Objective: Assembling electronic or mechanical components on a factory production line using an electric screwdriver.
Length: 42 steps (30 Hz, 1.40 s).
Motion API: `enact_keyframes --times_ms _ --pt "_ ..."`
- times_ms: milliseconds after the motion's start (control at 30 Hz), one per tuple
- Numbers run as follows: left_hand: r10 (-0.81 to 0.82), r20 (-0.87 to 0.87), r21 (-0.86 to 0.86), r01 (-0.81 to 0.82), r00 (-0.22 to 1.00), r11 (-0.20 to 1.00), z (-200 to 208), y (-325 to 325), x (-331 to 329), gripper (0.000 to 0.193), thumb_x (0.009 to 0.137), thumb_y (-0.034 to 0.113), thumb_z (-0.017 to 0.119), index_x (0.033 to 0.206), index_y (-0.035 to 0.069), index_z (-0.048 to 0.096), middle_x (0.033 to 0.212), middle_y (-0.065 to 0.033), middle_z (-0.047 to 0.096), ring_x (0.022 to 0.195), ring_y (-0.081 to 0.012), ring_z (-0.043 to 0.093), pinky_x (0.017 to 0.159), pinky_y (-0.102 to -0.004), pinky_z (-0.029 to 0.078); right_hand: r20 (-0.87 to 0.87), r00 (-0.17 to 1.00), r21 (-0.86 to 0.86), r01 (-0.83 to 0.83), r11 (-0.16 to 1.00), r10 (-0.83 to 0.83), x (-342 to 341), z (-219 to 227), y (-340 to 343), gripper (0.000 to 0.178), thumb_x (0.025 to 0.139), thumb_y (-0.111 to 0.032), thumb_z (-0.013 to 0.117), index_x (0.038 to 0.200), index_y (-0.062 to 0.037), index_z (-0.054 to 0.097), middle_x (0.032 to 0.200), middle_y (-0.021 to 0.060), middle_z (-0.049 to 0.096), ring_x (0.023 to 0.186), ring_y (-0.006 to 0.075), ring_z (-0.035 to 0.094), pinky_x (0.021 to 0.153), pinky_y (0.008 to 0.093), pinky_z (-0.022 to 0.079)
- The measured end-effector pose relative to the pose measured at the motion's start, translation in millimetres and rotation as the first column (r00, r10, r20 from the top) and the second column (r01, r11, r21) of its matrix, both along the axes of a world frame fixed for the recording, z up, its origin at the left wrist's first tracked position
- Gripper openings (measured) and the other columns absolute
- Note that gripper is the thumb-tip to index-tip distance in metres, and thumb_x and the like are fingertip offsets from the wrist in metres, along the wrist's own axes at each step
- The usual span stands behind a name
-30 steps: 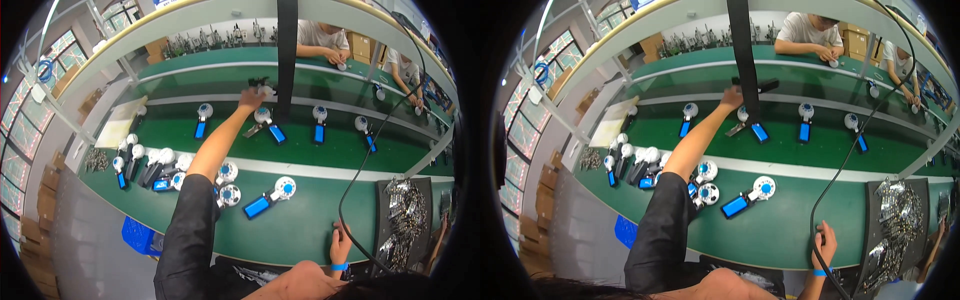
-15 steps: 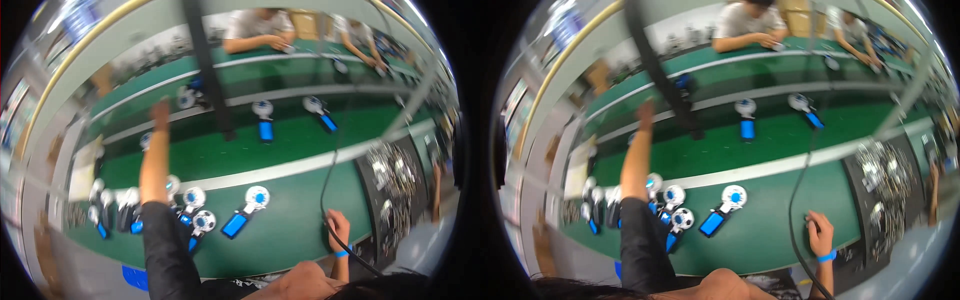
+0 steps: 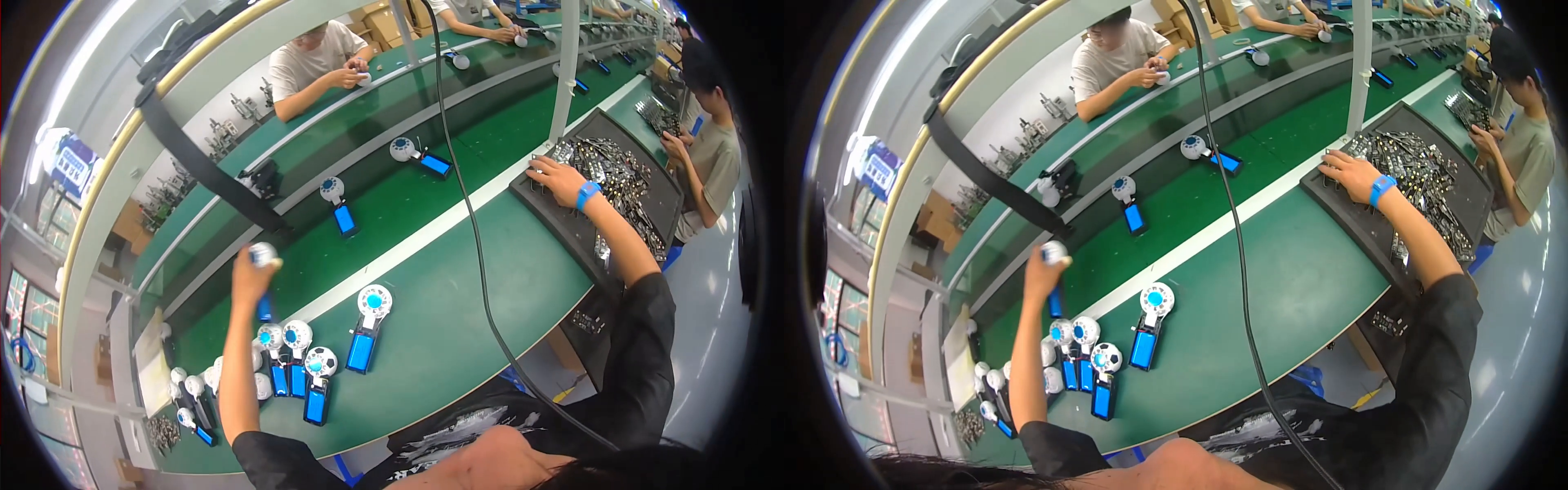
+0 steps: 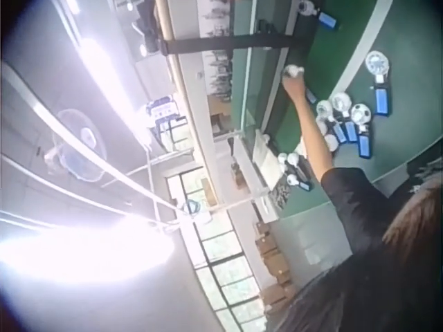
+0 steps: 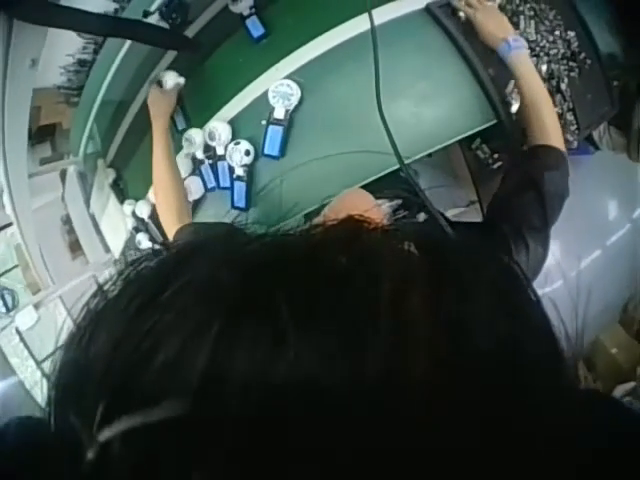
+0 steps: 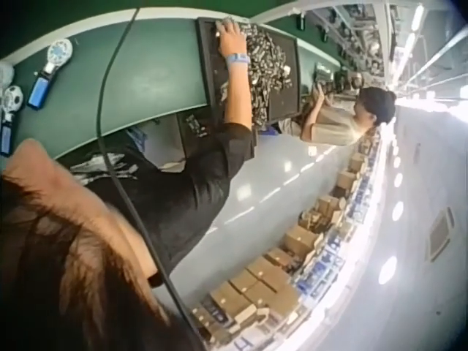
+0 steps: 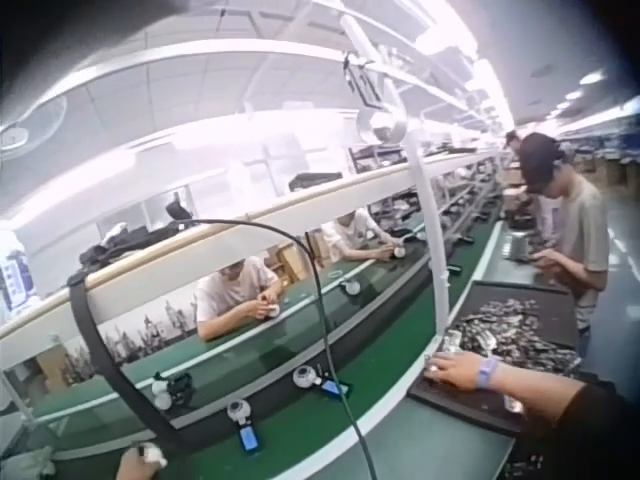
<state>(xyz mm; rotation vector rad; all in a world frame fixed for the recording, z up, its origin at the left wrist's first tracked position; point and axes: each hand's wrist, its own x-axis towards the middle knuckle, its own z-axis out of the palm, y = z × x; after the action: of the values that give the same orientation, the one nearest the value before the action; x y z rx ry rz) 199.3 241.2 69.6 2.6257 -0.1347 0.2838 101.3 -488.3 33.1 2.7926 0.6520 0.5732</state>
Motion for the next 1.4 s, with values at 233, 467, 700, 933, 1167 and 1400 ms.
enact_keyframes --times_ms 233,467,700,933,1167,1400 --pt "-0.453 -0.100 -0.162 0.435 0.886 0.886 18 -224 -176 0.079 0.073 0.025 0.087 0.139 0.005 0.049 0.124 -0.0217 0.059 0.113 -0.0380 0.062 0.098 -0.0424 0.051 -0.240 0.968 -0.147 0.042 0.988 -0.077 58 3 -2 0.035 0.073 -0.003 0.069 0.107 -0.0051 0.066 0.113 0.0120 0.065 0.119 0.0305 0.059 0.092 0.0420 0.056" --pt "-0.322 0.053 -0.347 0.320 0.945 0.881 -75 -254 -192 0.076 0.081 0.021 0.080 0.144 0.003 0.042 0.122 -0.0227 0.058 0.099 -0.0400 0.066 0.085 -0.0444 0.056 0.103 0.994 0.461 -0.075 0.884 0.031 -7 21 13 0.021 0.086 -0.003 0.068 0.105 -0.0021 0.059 0.104 0.0161 0.065 0.092 0.0335 0.067 0.081 0.0423 0.055" --pt "-0.249 -0.279 -0.453 0.102 0.927 0.886 -68 -239 -206 0.034 0.085 0.008 0.074 0.117 -0.001 0.067 0.105 -0.0146 0.070 0.090 -0.0265 0.069 0.080 -0.0340 0.056 -0.337 0.903 0.916 0.250 0.314 0.266 -153 -29 197 0.051 0.097 -0.001 0.056 0.147 -0.0023 0.044 0.104 0.0128 0.075 0.070 0.0184 0.070 0.067 0.0317 0.056" --pt "-0.370 -0.059 -0.637 0.251 0.927 0.729 -78 -237 -199 0.017 0.086 -0.004 0.068 0.101 0.001 0.075 0.102 -0.0125 0.072 0.091 -0.0238 0.070 0.080 -0.0323 0.056 -0.357 0.845 0.934 0.320 0.158 0.399 -157 -52 292 0.063 0.099 0.000 0.047 0.159 -0.0045 0.031 0.098 0.0092 0.066 0.077 0.0140 0.063 0.071 0.0296 0.052" --pt "-0.514 0.158 -0.551 0.507 0.843 0.663 -84 -217 -191 0.024 0.083 -0.006 0.071 0.105 0.002 0.076 0.101 -0.0120 0.073 0.090 -0.0246 0.070 0.080 -0.0314 0.056 -0.433 0.751 0.897 0.412 0.159 0.498 -126 -24 300 0.063 0.099 -0.001 0.047 0.159 -0.0012 0.029 0.100 0.0092 0.062 0.081 0.0153 0.061 0.075 0.0299 0.051" --pt "-0.559 0.209 -0.471 0.583 0.802 0.661 -80 -215 -194 0.020 0.079 -0.004 0.076 0.098 0.002 0.075 0.097 -0.0103 0.073 0.088 -0.0251 0.071 0.074 -0.0327 0.057 -0.261 0.840 0.960 0.277 0.038 0.475 -143 -47 293 0.067 0.095 0.002 0.055 0.158 -0.0006 0.031 0.110 0.0067 0.059 0.079 0.0119 0.054 0.073 0.0259 0.049"
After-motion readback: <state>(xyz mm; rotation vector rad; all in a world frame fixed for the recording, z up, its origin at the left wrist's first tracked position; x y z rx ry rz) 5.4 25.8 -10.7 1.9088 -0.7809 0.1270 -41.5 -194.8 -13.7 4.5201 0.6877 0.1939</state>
